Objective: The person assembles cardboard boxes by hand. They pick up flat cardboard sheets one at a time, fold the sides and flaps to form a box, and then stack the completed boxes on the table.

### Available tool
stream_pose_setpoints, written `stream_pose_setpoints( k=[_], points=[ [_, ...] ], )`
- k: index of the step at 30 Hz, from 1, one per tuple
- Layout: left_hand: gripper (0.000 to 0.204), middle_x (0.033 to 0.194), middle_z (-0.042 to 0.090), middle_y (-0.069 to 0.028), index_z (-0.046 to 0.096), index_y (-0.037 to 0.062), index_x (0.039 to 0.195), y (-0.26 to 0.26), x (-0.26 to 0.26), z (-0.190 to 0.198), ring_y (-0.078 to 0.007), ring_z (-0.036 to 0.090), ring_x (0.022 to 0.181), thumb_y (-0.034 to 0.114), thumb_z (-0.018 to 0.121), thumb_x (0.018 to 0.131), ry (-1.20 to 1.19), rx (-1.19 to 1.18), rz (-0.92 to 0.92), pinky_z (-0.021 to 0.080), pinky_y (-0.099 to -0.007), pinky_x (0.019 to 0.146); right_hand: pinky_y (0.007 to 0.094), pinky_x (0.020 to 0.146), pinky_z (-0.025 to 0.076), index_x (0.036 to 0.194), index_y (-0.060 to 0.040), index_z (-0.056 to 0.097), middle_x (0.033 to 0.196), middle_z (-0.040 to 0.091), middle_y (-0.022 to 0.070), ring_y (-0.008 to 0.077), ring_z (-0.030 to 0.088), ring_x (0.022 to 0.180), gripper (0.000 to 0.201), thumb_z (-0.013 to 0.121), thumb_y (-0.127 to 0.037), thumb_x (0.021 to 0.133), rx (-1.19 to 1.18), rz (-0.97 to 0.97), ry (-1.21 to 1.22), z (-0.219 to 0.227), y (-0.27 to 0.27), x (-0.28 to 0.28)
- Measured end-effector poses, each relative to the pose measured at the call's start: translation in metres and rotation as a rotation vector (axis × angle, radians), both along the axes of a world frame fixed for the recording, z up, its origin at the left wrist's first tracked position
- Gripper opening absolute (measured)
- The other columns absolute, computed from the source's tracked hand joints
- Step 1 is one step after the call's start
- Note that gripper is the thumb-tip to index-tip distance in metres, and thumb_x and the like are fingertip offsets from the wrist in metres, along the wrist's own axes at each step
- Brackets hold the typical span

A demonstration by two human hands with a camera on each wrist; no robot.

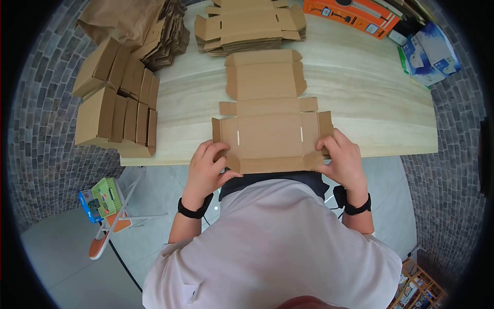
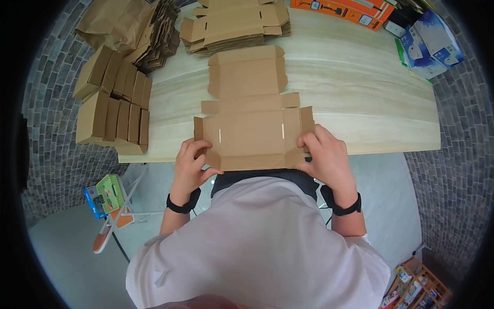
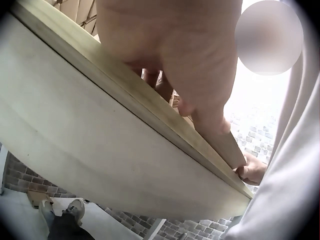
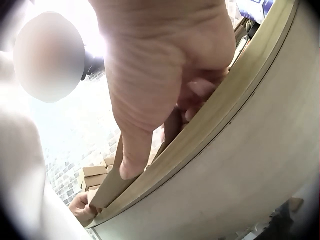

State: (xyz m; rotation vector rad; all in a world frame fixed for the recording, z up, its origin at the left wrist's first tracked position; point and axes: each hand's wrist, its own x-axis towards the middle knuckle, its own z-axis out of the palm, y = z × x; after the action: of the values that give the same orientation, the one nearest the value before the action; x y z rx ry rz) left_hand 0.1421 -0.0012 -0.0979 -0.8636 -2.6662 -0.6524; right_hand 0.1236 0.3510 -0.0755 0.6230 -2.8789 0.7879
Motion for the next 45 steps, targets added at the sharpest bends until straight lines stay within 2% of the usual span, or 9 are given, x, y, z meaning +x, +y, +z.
stream_pose_setpoints(
  k=[4, 6, 12, 16, 18, 27, 36, 43, 45],
  points=[
    [0.056, 0.110, 0.063, -0.0091, 0.052, 0.0050, 0.089, 0.004, 0.003, -0.012, -0.0336, 0.055, 0.097, 0.039, 0.088, 0.065, 0.004, 0.132, 0.059, 0.050, -0.0407, 0.079, 0.0362, 0.057, 0.047, 0.089, -0.0138, 0.056, 0.088, 0.057, 0.0019, 0.0232, 0.060, 0.074, 0.049, 0.089, -0.038, 0.062, -0.097, 0.026, 0.051, 0.001, -0.003, 0.001],
    [0.055, 0.105, 0.064, -0.0107, 0.053, 0.0035, 0.101, 0.005, 0.006, -0.020, -0.0328, 0.058, 0.092, 0.031, 0.089, 0.070, -0.013, 0.361, 0.165, 0.051, -0.0389, 0.076, 0.0349, 0.057, 0.046, 0.086, -0.0133, 0.056, 0.083, 0.057, 0.0021, 0.0230, 0.060, 0.073, 0.051, 0.088, -0.045, 0.062, -0.067, -0.020, 0.088, -0.001, -0.004, 0.002],
    [0.051, 0.094, 0.061, -0.0106, 0.051, 0.0048, 0.108, 0.024, 0.013, -0.022, -0.0297, 0.057, 0.089, 0.018, 0.087, 0.075, -0.084, 0.499, 0.341, 0.050, -0.0371, 0.072, 0.0353, 0.055, 0.046, 0.082, -0.0105, 0.056, 0.076, 0.058, 0.0033, 0.0239, 0.059, 0.068, 0.045, 0.086, -0.042, 0.070, -0.149, -0.176, 0.156, -0.015, -0.015, 0.000],
    [0.045, 0.093, 0.060, -0.0104, 0.054, 0.0051, 0.104, 0.023, 0.007, -0.023, -0.0305, 0.056, 0.088, 0.019, 0.085, 0.075, 0.028, 0.471, 0.263, 0.049, -0.0384, 0.072, 0.0353, 0.055, 0.046, 0.080, -0.0092, 0.055, 0.075, 0.058, 0.0042, 0.0243, 0.058, 0.065, 0.042, 0.086, -0.036, 0.072, -0.298, -0.356, -0.062, -0.021, -0.010, 0.005],
    [0.038, 0.093, 0.060, -0.0106, 0.057, 0.0051, 0.099, 0.022, 0.006, -0.016, -0.0325, 0.056, 0.089, 0.020, 0.083, 0.077, 0.082, 0.208, 0.227, 0.048, -0.0402, 0.073, 0.0346, 0.055, 0.046, 0.079, -0.0086, 0.055, 0.073, 0.057, 0.0052, 0.0247, 0.057, 0.063, 0.040, 0.086, -0.032, 0.072, -0.278, -0.266, -0.070, -0.020, -0.006, 0.002],
    [0.030, 0.089, 0.060, -0.0111, 0.059, 0.0043, 0.102, 0.027, 0.009, -0.013, -0.0342, 0.055, 0.087, 0.016, 0.076, 0.080, 0.036, 0.272, 0.219, 0.047, -0.0422, 0.073, 0.0348, 0.056, 0.047, 0.085, -0.0075, 0.062, 0.075, 0.060, 0.0059, 0.0256, 0.060, 0.067, 0.025, 0.081, -0.023, 0.080, -0.272, -0.287, 0.102, -0.017, -0.024, 0.002],
    [0.026, 0.090, 0.059, -0.0109, 0.069, 0.0034, 0.100, 0.035, 0.006, -0.013, -0.0361, 0.055, 0.091, 0.025, 0.070, 0.086, 0.109, 0.190, 0.158, 0.050, -0.0433, 0.079, 0.0358, 0.060, 0.049, 0.091, -0.0061, 0.065, 0.081, 0.063, 0.0093, 0.0285, 0.062, 0.072, 0.032, 0.064, -0.038, 0.095, -0.357, -0.172, 0.079, -0.016, -0.029, 0.006],
    [0.025, 0.087, 0.059, -0.0101, 0.066, 0.0039, 0.094, 0.025, 0.010, -0.018, -0.0366, 0.057, 0.094, 0.028, 0.071, 0.090, 0.080, 0.170, 0.236, 0.050, -0.0425, 0.081, 0.0362, 0.063, 0.051, 0.091, -0.0060, 0.064, 0.087, 0.063, 0.0107, 0.0291, 0.063, 0.076, 0.032, 0.071, -0.038, 0.089, -0.380, -0.166, 0.141, -0.019, -0.030, 0.005],
    [0.023, 0.081, 0.059, -0.0087, 0.062, 0.0045, 0.091, 0.027, 0.011, -0.017, -0.0364, 0.059, 0.090, 0.021, 0.077, 0.086, 0.119, 0.264, 0.256, 0.050, -0.0416, 0.079, 0.0349, 0.064, 0.051, 0.090, -0.0064, 0.063, 0.091, 0.064, 0.0110, 0.0291, 0.064, 0.079, 0.030, 0.076, -0.033, 0.085, -0.354, -0.203, 0.112, -0.016, -0.032, 0.007]
  ],
)
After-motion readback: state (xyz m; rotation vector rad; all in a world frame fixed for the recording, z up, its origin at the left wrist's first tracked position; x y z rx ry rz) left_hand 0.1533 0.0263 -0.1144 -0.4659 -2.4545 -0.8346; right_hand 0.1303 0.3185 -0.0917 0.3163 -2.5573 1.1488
